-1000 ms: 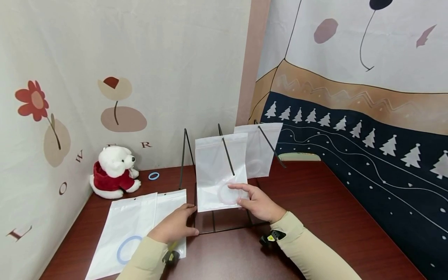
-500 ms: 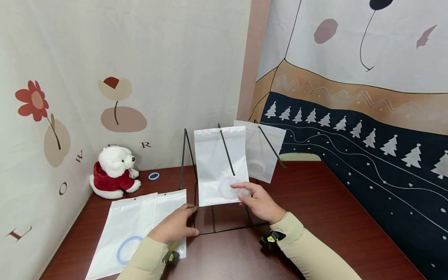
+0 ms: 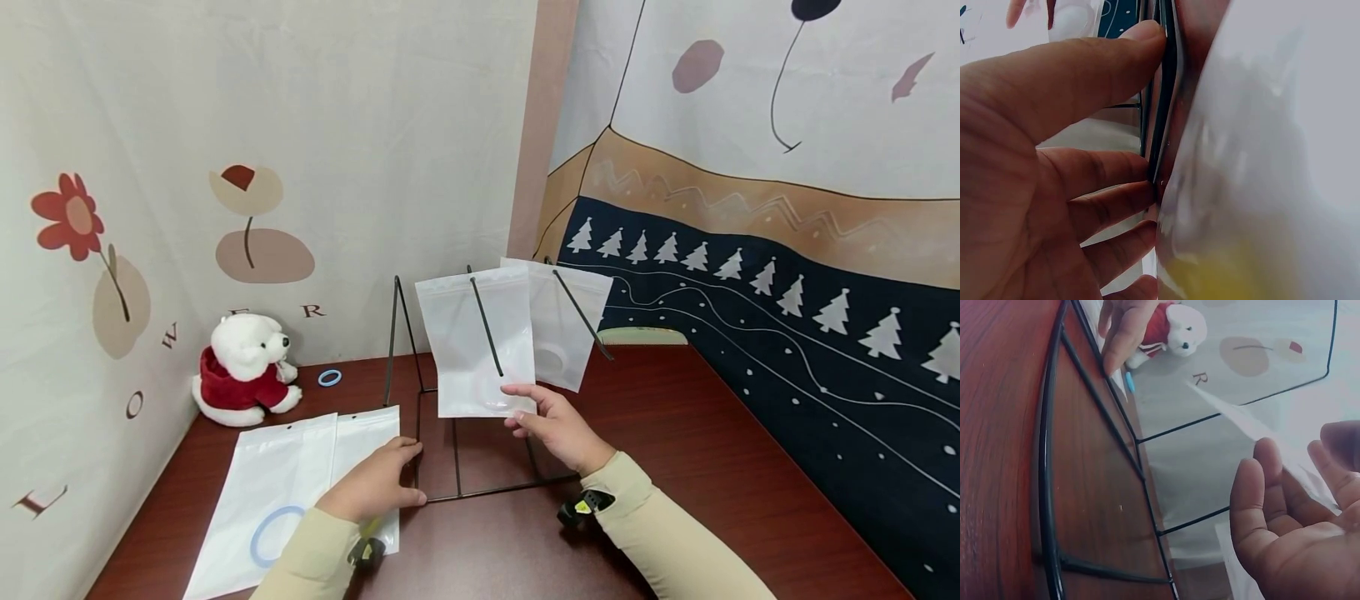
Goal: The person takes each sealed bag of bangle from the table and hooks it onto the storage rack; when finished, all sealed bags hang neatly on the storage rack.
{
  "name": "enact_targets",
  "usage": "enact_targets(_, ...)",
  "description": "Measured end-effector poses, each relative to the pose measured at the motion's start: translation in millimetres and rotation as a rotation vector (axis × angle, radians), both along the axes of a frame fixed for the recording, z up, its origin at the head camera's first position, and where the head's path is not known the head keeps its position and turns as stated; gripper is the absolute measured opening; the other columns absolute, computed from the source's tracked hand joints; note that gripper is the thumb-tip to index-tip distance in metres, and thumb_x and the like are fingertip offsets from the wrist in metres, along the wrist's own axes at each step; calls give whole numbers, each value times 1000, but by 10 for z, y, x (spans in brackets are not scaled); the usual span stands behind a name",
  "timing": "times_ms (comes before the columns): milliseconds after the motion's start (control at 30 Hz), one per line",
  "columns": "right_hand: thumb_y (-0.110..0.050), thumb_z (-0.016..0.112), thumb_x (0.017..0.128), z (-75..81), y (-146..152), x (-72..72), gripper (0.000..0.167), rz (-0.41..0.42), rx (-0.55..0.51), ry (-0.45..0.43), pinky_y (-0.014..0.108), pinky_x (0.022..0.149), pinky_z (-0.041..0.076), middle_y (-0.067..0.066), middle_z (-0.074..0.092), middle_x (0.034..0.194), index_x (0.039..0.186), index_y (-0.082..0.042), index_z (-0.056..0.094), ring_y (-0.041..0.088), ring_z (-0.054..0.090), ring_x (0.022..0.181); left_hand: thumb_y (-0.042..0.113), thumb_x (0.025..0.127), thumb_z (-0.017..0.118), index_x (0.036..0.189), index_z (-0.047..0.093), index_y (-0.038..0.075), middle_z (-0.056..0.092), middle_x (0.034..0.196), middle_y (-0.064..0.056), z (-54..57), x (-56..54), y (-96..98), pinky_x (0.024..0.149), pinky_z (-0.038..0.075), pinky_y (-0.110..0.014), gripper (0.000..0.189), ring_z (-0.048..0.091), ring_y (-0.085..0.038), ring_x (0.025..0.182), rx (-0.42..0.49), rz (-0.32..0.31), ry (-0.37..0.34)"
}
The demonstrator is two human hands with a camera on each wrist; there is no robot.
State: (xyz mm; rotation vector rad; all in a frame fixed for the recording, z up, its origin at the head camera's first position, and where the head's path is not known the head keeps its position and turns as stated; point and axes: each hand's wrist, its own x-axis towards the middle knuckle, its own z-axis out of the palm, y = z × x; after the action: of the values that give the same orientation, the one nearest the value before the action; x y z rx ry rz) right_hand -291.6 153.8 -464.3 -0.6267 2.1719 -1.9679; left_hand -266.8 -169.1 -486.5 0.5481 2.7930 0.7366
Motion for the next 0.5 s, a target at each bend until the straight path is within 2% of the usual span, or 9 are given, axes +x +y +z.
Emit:
enact_targets(167, -4, 58, 105, -62, 48, -70, 48, 17, -30, -32, 33, 95, 61, 25, 47, 155, 152, 1, 51, 53, 60, 128, 27, 79, 92, 147, 56, -8, 52, 153, -21, -10, -5, -4, 119, 42, -56, 84, 50, -42, 143, 2, 3, -3)
enact_targets(333, -4, 58, 106, -96, 131, -135, 46, 3, 27, -46, 40, 100, 60, 25, 47, 156, 151, 1, 53, 52, 56, 134, 27, 79, 93, 147, 56, -8, 52, 153, -21, -16, -10, -5, 119, 42, -56, 84, 50, -42, 143, 2, 4, -4)
enact_targets(500, -8, 62, 105, -122, 276, -211, 46, -14, 79, -44, 48, 103, 58, 27, 50, 154, 149, 3, 55, 48, 60, 131, 26, 80, 92, 147, 56, -7, 52, 154, -21, -27, -15, 7, 119, 43, -56, 84, 50, -41, 143, -2, 14, -13)
